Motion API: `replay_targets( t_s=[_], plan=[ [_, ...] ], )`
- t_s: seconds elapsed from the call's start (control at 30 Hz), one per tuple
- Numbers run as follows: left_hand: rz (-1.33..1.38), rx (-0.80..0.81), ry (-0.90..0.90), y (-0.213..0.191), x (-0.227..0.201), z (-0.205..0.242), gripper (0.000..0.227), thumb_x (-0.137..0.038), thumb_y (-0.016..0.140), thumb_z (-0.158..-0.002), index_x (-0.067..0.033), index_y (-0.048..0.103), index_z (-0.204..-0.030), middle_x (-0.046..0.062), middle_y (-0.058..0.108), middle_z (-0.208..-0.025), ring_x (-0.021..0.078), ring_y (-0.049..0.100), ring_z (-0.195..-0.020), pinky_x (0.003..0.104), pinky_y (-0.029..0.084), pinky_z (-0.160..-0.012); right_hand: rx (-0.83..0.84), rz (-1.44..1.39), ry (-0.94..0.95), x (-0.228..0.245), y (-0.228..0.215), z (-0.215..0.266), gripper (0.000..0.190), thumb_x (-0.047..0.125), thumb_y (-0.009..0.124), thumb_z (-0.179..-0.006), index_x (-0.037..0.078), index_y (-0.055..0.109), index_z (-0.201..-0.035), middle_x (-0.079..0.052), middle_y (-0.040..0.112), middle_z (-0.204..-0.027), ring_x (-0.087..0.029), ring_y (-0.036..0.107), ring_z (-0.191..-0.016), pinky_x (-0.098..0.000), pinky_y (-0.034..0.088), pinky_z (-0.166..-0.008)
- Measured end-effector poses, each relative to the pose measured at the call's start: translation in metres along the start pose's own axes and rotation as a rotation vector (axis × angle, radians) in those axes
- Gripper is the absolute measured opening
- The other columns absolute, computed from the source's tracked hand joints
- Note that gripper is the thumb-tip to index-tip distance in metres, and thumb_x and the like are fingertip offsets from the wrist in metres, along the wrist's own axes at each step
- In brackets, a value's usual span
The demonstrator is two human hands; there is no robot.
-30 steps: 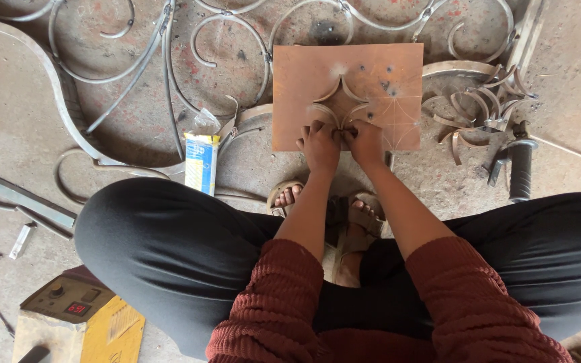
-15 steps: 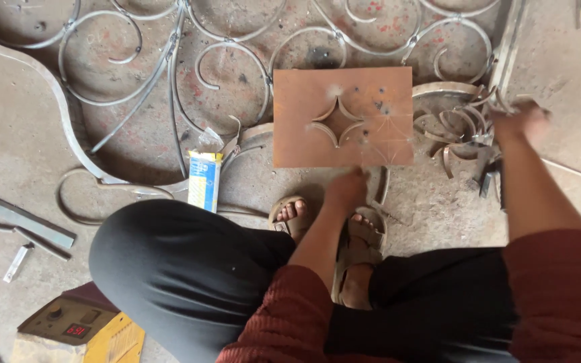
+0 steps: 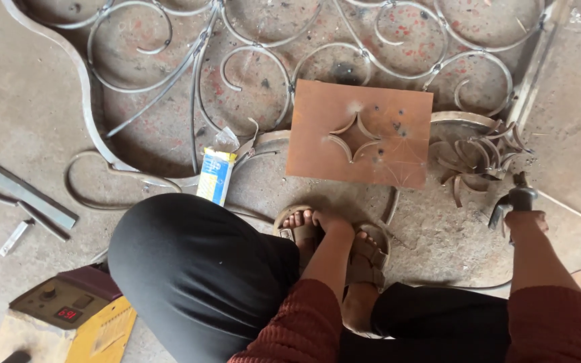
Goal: The person is sitting on the floor, holding a small metal decoration piece against a metal plate and applying spot welds using a welding electrode holder. They use one hand to position the piece and the other to touch the electrode to the metal, creating sparks, and then they use their hands to check the alignment of the pieces.
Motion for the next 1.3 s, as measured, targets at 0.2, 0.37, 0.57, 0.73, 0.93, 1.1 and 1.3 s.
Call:
replay_targets(
  t_s=[0.2,0.37,0.57,0.73,0.93,1.1,1.3],
  plan=[
    [0.006,-0.017,0.079,0.008,-0.016,-0.002,0.054,-0.048,0.067,-0.093,-0.0199,0.064,-0.139,0.006,0.059,-0.147,0.0306,0.055,-0.133,0.053,0.043,-0.099,-0.510,-0.727,0.196,0.004,-0.066,0.015,0.084,0.030,0.076,-0.084,0.023,0.033,-0.155,-0.012,0.052,-0.145,-0.030,0.051,-0.132,-0.0466,0.047,-0.102],
    [0.230,-0.113,0.228,-0.044,-0.023,0.026,0.063,-0.035,0.085,-0.078,-0.0199,0.061,-0.134,0.009,0.056,-0.142,0.0326,0.052,-0.133,0.055,0.045,-0.105,-0.599,-1.039,-0.389,0.052,-0.112,0.028,0.066,0.024,0.089,-0.090,0.009,0.050,-0.141,-0.012,0.075,-0.120,-0.023,0.074,-0.103,-0.0396,0.058,-0.091],
    [0.961,-1.071,0.590,-0.151,-0.008,0.101,0.031,-0.023,0.084,-0.084,-0.0026,0.063,-0.091,0.022,0.066,-0.090,0.0446,0.064,-0.092,0.052,0.050,-0.079,-0.237,-0.990,-0.583,0.091,-0.124,0.109,0.048,0.031,0.081,-0.103,0.009,0.057,-0.137,-0.006,0.070,-0.116,-0.018,0.064,-0.101,-0.0366,0.055,-0.089],
    [1.037,-1.237,0.566,-0.219,0.027,0.134,0.026,-0.004,0.066,-0.077,-0.0075,0.065,-0.103,0.021,0.070,-0.095,0.0431,0.069,-0.090,0.050,0.055,-0.076,0.121,-1.047,-0.773,0.102,-0.157,0.222,0.070,0.026,0.091,-0.092,0.005,0.047,-0.142,-0.007,0.065,-0.120,-0.018,0.063,-0.103,-0.0328,0.055,-0.087],
    [0.872,-1.225,0.272,-0.270,0.115,0.106,0.029,-0.025,0.072,-0.079,-0.0078,0.066,-0.102,0.023,0.070,-0.099,0.0436,0.068,-0.091,0.052,0.056,-0.081,0.024,-0.818,-1.070,0.127,-0.171,0.329,0.079,0.024,0.088,-0.084,0.001,0.045,-0.146,-0.012,0.068,-0.121,-0.023,0.069,-0.105,-0.0341,0.062,-0.090],
    [0.962,-1.165,0.086,-0.207,0.164,0.081,0.030,-0.031,0.070,-0.081,-0.0086,0.066,-0.101,0.018,0.070,-0.105,0.0436,0.067,-0.096,0.056,0.053,-0.080,-0.117,-0.468,-0.954,0.153,-0.154,0.339,0.085,0.036,0.096,-0.070,-0.001,0.049,-0.130,-0.017,0.068,-0.112,-0.027,0.069,-0.096,-0.0379,0.059,-0.083],
    [0.664,-1.237,0.132,-0.178,0.124,0.083,0.022,-0.024,0.073,-0.082,-0.0151,0.066,-0.102,0.011,0.066,-0.107,0.0414,0.060,-0.102,0.054,0.051,-0.085,-0.038,-0.354,-0.869,0.170,-0.129,0.333,0.080,0.046,0.092,-0.068,0.005,0.051,-0.124,-0.015,0.069,-0.110,-0.031,0.071,-0.097,-0.0410,0.058,-0.087]
  ],
)
Point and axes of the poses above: each hand's wrist, its own z-axis away from the middle knuckle, its own y-axis out of the palm, x = y × z, the point moved 9 cm from there along -z, towards the middle knuckle
